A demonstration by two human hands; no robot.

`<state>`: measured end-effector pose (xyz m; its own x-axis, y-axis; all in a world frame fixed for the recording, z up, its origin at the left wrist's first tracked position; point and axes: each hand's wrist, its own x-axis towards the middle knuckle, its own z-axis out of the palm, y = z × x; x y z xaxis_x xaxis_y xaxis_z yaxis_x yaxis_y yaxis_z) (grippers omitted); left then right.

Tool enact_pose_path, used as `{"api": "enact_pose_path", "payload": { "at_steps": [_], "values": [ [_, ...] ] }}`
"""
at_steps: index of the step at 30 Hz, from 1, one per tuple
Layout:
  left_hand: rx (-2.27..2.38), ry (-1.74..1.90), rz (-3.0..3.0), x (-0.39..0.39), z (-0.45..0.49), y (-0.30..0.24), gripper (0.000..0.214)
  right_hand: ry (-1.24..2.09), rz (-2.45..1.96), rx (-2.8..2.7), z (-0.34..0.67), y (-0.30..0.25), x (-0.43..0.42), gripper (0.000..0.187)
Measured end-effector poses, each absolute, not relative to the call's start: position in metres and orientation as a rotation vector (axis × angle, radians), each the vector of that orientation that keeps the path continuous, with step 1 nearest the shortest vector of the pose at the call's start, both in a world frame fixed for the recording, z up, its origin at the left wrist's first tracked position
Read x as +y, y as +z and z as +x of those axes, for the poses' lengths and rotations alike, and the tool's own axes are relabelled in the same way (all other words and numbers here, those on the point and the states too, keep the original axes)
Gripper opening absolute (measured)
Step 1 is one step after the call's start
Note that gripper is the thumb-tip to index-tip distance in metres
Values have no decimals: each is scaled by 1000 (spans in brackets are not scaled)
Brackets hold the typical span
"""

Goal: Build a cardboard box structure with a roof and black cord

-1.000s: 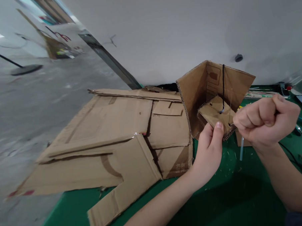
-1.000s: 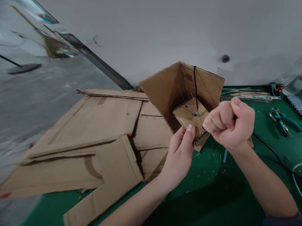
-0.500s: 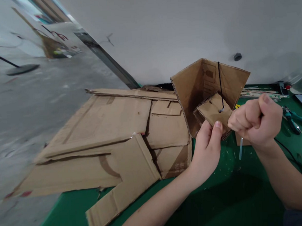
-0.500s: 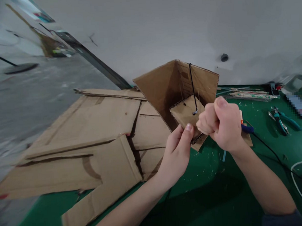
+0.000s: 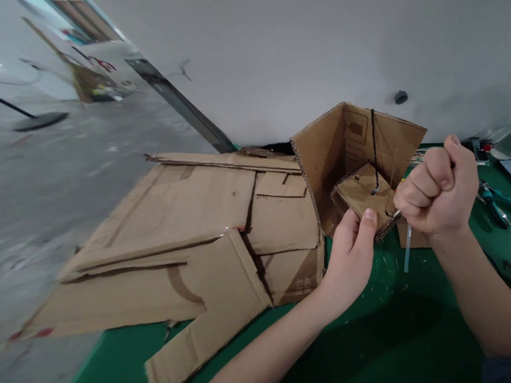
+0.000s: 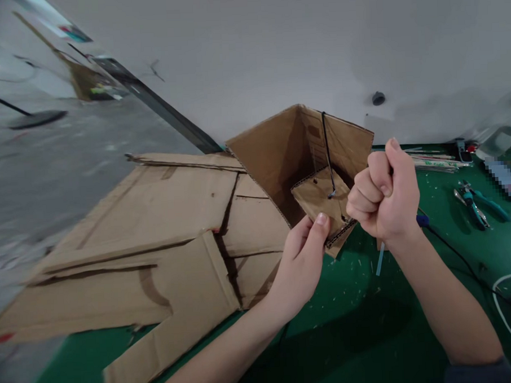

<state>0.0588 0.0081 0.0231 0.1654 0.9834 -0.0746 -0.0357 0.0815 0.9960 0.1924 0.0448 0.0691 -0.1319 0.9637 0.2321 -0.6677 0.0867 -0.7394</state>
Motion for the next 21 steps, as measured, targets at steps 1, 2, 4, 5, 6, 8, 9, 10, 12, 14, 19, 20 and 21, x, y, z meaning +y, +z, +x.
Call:
{"api": "enact_pose_path", "payload": {
  "at_steps": [1, 2, 4, 5, 6, 8, 9, 10, 12, 14, 19, 20, 21],
  "values": [
    [1097, 1056, 1199, 8, 59, 24, 32, 1497, -424, -868, 193, 69, 45, 58],
    [1095, 1060, 1202, 7, 59, 25, 31, 1511, -404, -859, 194, 69, 45, 57],
    [1078, 1069, 1205, 6, 59, 26, 29, 1540, -377, -830, 197, 69, 46, 55],
    [1064, 1075, 1204, 6, 59, 26, 28, 1550, -368, -811, 198, 70, 46, 54],
    [1051, 1082, 1205, 5, 59, 26, 26, 1556, -358, -794, 199, 70, 46, 53],
    [1028, 1100, 1221, 4, 59, 25, 24, 1549, -346, -777, 201, 70, 46, 53],
    [1020, 1110, 1237, 4, 59, 23, 23, 1539, -344, -782, 201, 70, 46, 54],
    [1015, 1119, 1259, 4, 60, 22, 22, 1527, -344, -794, 201, 70, 45, 54],
    [1006, 1134, 1312, 4, 60, 19, 22, 1504, -358, -827, 198, 70, 43, 56],
    [1006, 1150, 1359, 5, 59, 17, 21, 1488, -374, -861, 195, 71, 41, 57],
    [1010, 1175, 1417, 8, 58, 18, 22, 1561, -397, -919, 191, 73, 39, 57],
    [1012, 1171, 1412, 9, 58, 19, 23, 1585, -385, -914, 191, 73, 39, 57],
    [1016, 1166, 1401, 9, 58, 19, 23, 1602, -369, -908, 192, 73, 40, 57]
  ]
}}
